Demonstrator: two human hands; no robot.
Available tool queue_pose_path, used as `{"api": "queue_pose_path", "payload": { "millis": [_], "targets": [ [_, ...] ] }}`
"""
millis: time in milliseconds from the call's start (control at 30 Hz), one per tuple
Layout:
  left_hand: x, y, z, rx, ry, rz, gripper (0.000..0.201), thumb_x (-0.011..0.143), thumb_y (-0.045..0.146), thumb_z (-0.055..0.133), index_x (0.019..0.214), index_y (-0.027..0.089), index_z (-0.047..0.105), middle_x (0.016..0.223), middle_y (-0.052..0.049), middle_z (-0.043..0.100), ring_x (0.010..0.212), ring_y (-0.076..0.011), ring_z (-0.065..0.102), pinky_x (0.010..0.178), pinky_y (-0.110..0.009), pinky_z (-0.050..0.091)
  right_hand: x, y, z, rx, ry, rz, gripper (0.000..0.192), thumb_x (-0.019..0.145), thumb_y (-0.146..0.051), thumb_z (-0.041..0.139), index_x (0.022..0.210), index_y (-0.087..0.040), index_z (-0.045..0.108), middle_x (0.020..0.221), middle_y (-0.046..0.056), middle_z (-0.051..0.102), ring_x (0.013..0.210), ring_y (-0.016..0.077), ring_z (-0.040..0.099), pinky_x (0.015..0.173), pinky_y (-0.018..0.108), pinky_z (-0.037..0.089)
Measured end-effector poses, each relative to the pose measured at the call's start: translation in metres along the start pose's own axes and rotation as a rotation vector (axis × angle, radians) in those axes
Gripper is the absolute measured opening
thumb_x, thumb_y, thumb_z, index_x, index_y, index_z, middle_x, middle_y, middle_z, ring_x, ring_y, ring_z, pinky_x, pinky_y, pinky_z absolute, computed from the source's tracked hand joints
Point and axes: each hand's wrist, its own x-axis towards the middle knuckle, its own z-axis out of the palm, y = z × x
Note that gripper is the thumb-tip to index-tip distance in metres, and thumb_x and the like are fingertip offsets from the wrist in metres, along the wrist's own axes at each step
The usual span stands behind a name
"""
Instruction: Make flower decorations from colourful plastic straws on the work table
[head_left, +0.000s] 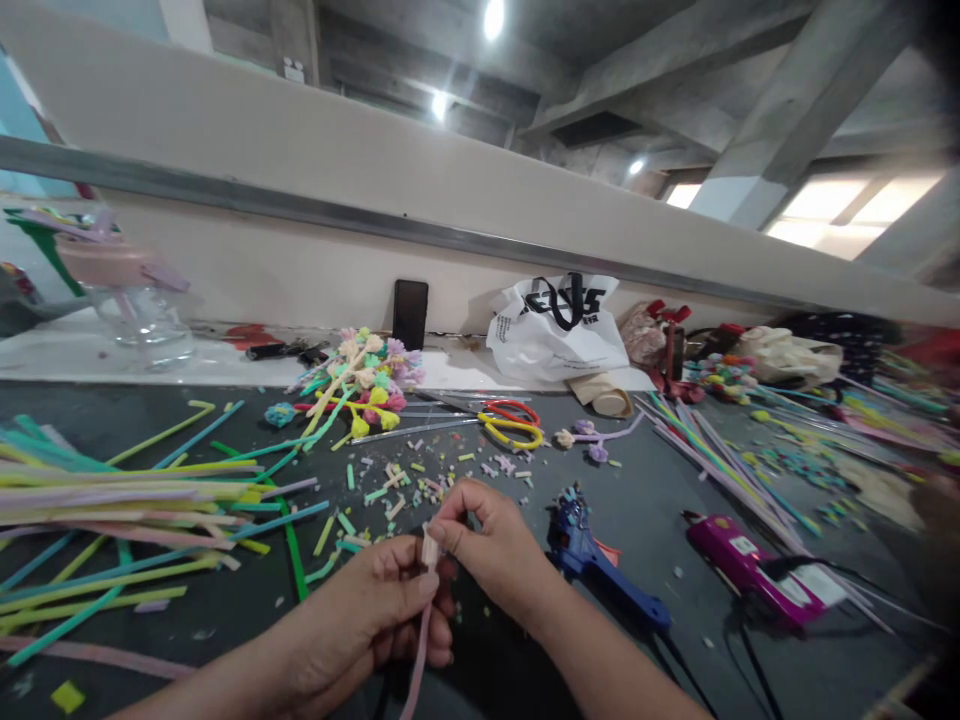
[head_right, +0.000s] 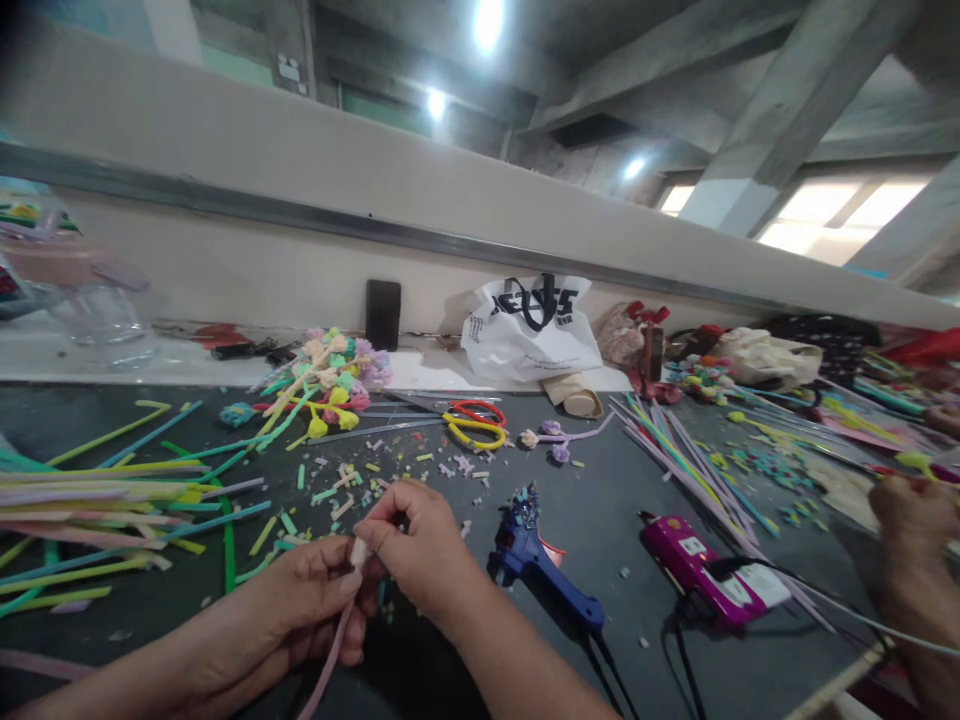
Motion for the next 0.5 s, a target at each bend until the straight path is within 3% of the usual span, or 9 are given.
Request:
{"api": "queue_pose_path", "payload": {
  "millis": [233,500],
  "targets": [
    [0.0007,0.0004,0.003,0.018,0.0,0.043,0.018,0.079,0.033,0.053,0.079,0.014,0.053,0.07,-0.002,0.055,0.05,-0.0067,0.048,0.052,-0.023,0.043,-0.0006,0.0011,-0.0005,-0.22,0.026,-0.118,0.015,0.069,-0.016,0.059,0.057,-0.018,0.051,0.062,-0.002,0.052,0.065,0.0126,0.05,0.061,0.024,0.039],
    [0.0046,-0.0026,0.0022,0.055,0.033,0.091,0.021,0.081,0.033,0.049,0.075,0.014,0.052,0.064,-0.001,0.054,0.045,-0.0067,0.046,0.046,-0.022,0.041,-0.0008,0.0002,0.0006,-0.214,0.038,-0.162,0.018,0.069,-0.017,0.058,0.054,-0.018,0.048,0.06,-0.003,0.049,0.063,0.0126,0.048,0.061,0.025,0.037]
  ]
}}
